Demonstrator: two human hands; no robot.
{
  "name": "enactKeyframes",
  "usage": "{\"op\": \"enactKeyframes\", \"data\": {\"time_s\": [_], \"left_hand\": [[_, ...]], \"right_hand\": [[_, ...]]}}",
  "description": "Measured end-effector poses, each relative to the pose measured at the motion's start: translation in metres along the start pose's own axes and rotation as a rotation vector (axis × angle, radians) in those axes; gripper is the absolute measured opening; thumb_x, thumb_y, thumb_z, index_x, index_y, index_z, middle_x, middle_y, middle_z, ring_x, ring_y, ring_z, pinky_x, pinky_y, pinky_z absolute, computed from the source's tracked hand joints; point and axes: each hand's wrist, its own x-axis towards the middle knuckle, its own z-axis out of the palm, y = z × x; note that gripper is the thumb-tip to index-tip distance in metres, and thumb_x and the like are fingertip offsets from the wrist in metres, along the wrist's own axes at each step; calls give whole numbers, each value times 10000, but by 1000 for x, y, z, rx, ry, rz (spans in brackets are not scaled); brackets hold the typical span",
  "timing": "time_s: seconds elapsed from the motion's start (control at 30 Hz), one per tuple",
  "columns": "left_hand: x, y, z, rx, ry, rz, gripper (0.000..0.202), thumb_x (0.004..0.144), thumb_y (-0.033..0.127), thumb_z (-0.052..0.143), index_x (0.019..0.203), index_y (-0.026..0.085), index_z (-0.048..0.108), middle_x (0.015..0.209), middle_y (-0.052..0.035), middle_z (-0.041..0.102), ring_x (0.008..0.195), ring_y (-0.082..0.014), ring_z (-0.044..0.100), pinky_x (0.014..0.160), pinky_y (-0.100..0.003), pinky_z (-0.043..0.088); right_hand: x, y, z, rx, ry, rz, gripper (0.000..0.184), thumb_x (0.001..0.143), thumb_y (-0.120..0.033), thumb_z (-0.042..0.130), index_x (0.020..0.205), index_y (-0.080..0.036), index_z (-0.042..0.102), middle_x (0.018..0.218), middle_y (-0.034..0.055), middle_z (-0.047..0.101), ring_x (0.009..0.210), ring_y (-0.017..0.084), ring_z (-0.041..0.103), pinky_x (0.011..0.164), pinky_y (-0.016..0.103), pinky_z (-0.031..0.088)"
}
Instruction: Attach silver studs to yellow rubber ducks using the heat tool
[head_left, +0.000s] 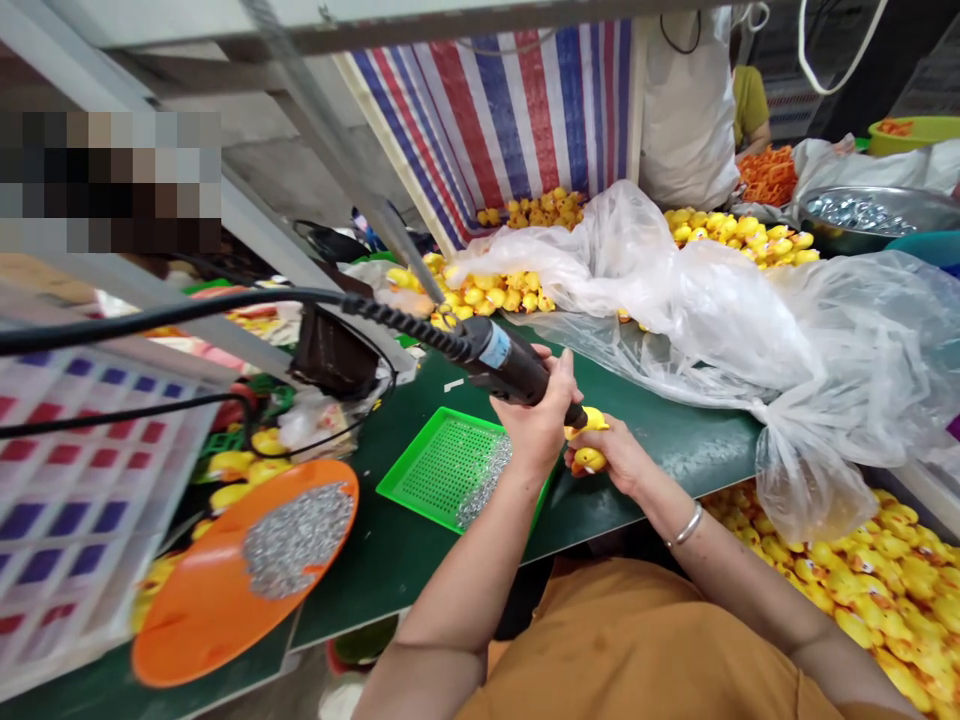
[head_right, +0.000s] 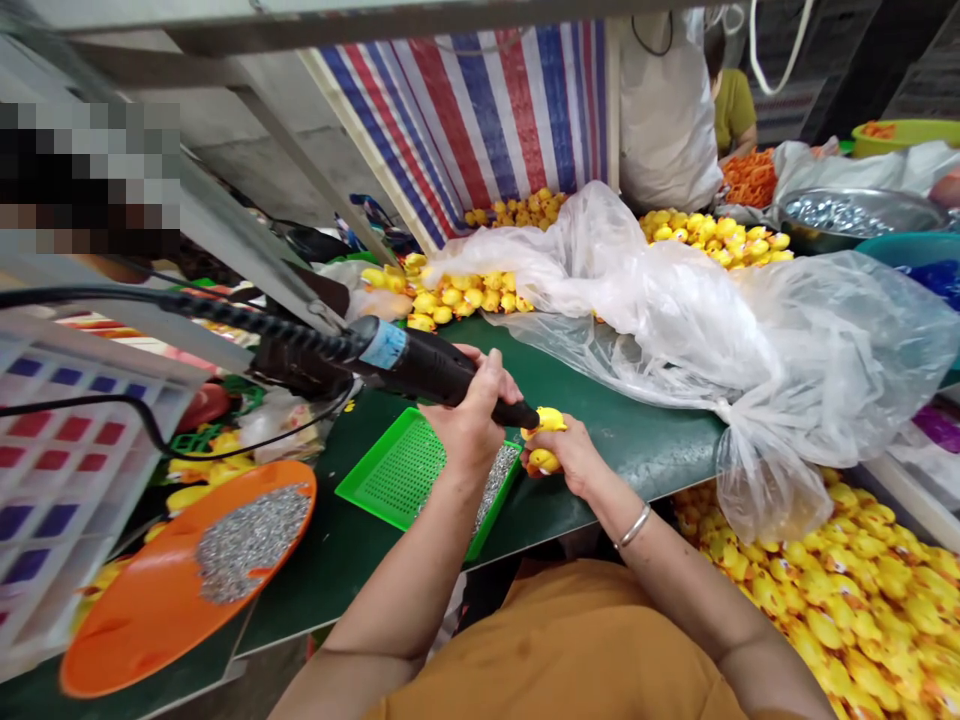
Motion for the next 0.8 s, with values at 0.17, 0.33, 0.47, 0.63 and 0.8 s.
{"op": "enactKeyframes", "data": {"time_s": [0.17, 0.33, 0.47, 0.63, 0.8], "left_hand": [[-4, 2, -4, 35, -64, -44, 323, 696, 339, 806, 833, 186, 556, 524, 101, 526, 370, -68, 513, 417, -211, 462], [-8, 0, 2, 50, 43, -5, 347, 680, 346, 810, 817, 191, 531, 524, 112, 507, 366, -67, 507, 423, -216, 464], [-5, -4, 4, 91, 101, 18, 337, 681, 332, 803, 836, 192, 538, 543, 108, 527, 382, -66, 520, 438, -216, 472], [2, -5, -4, 41, -81, -89, 338, 667, 336, 819, 810, 187, 552, 536, 97, 532, 361, -70, 504, 407, -218, 446], [-1, 6, 0, 67, -5, 27, 326, 712, 337, 796, 888, 197, 559, 556, 95, 546, 405, -81, 545, 453, -226, 490]], "right_hand": [[0, 4, -2, -9, -77, 22, 297, 491, -196, 717, 753, -172, 579, 520, 12, 636, 457, 171, 608, 392, 243, 478], [2, 7, 0, 24, -7, 36, 305, 476, -193, 706, 754, -180, 581, 526, 5, 635, 455, 172, 598, 402, 264, 496], [3, 8, 5, 56, 36, 20, 294, 474, -203, 689, 747, -188, 581, 527, -1, 634, 439, 169, 586, 397, 273, 496], [2, 9, 4, 28, 39, 40, 319, 475, -196, 696, 770, -182, 578, 527, 16, 640, 469, 182, 612, 408, 275, 508], [2, 2, 5, 43, 15, 79, 337, 474, -198, 695, 790, -179, 581, 542, 23, 654, 466, 170, 603, 425, 284, 527]]}}
